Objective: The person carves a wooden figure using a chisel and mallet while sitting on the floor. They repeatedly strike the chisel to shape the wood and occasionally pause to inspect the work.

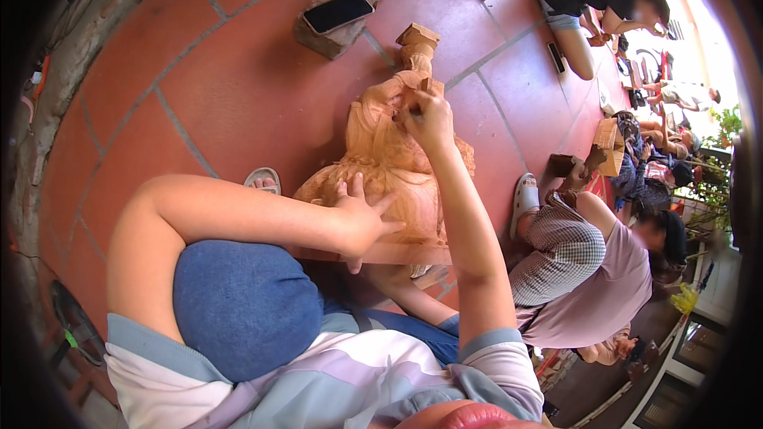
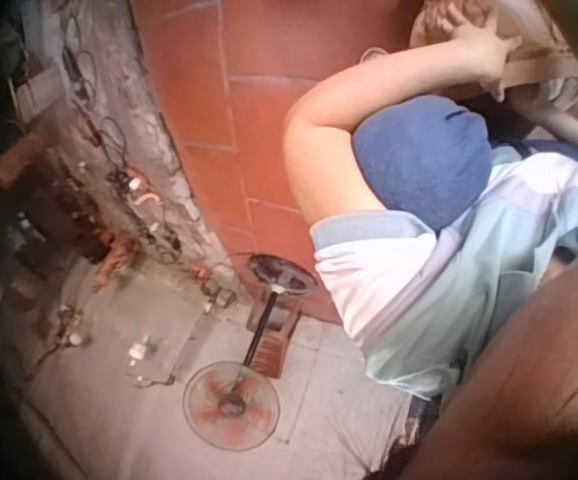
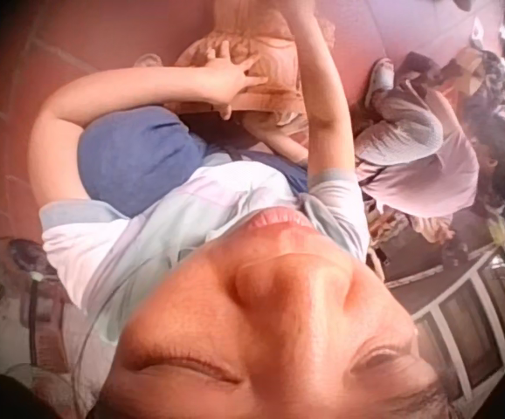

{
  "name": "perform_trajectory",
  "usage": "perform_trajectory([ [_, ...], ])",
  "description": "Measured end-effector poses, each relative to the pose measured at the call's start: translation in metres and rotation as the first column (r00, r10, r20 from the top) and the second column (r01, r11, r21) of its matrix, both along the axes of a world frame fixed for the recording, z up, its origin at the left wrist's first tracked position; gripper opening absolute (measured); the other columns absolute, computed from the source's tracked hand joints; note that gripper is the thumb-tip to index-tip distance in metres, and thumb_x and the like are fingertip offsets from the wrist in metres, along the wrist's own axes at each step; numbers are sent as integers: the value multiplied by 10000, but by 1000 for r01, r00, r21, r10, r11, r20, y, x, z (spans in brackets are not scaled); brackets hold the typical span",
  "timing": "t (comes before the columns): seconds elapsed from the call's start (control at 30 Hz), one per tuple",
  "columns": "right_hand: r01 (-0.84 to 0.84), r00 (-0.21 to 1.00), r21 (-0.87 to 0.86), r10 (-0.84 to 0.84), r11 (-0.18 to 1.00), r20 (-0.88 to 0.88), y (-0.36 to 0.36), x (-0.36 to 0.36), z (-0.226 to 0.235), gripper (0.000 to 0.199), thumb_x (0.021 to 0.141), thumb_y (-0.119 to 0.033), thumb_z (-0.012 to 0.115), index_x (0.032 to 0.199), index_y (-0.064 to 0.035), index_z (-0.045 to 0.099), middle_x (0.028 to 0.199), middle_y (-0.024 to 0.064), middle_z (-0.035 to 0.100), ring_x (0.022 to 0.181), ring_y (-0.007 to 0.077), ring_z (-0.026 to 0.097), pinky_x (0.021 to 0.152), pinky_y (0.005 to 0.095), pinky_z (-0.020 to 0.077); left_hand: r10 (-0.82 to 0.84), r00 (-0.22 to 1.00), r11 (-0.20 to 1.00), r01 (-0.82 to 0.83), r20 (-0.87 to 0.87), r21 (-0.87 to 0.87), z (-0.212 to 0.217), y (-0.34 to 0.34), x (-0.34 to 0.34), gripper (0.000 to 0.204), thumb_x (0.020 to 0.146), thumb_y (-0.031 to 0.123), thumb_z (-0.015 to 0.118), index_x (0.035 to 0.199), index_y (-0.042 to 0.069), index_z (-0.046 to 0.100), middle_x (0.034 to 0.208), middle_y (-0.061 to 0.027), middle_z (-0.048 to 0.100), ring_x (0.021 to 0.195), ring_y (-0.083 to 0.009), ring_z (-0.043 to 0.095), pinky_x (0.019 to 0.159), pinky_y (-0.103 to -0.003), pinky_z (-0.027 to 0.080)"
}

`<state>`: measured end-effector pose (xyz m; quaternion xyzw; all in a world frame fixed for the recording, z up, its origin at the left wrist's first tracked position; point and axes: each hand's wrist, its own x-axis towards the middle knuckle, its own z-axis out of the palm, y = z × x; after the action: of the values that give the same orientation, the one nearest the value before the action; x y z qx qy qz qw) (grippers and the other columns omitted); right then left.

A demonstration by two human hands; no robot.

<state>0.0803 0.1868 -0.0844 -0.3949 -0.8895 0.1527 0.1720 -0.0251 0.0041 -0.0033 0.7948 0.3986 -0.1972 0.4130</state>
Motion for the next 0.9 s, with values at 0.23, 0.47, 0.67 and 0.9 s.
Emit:
perform_trajectory([
  [0.23,102,993,-100,-107,990,-51,11,5,7,105,675,-117,678,696,-21,640,654,108,610,600,224,599,583,323,474,-4,1000,1000,5,-10,14,-1,-3,4,1067,580,454,793,1437,333,170,1509,-144,-39,1238,-644,81,982,-686,225],
  [0.47,118,722,-665,-523,738,-452,-3,12,-4,106,847,-81,621,849,23,602,729,80,624,676,131,628,598,198,512,3,1000,1000,-3,-12,6,-2,-1,5,1068,572,444,803,1434,329,183,1508,-147,-26,1226,-654,93,973,-694,233],
  [0.67,285,767,-199,-348,938,-539,-22,-9,-55,92,829,-82,632,899,-23,625,781,73,647,689,126,602,637,262,479,-14,1000,999,15,-19,35,0,0,7,1070,568,443,807,1429,354,178,1508,-144,-10,1225,-652,105,963,-697,248],
  [0.9,279,818,-305,-391,911,-421,-41,-10,-5,121,793,-101,660,888,-34,625,807,122,639,720,199,605,681,293,469,-16,998,1000,16,-55,-3,1,1,9,1081,564,441,811,1428,370,164,1509,-141,-1,1231,-645,108,967,-683,261],
])
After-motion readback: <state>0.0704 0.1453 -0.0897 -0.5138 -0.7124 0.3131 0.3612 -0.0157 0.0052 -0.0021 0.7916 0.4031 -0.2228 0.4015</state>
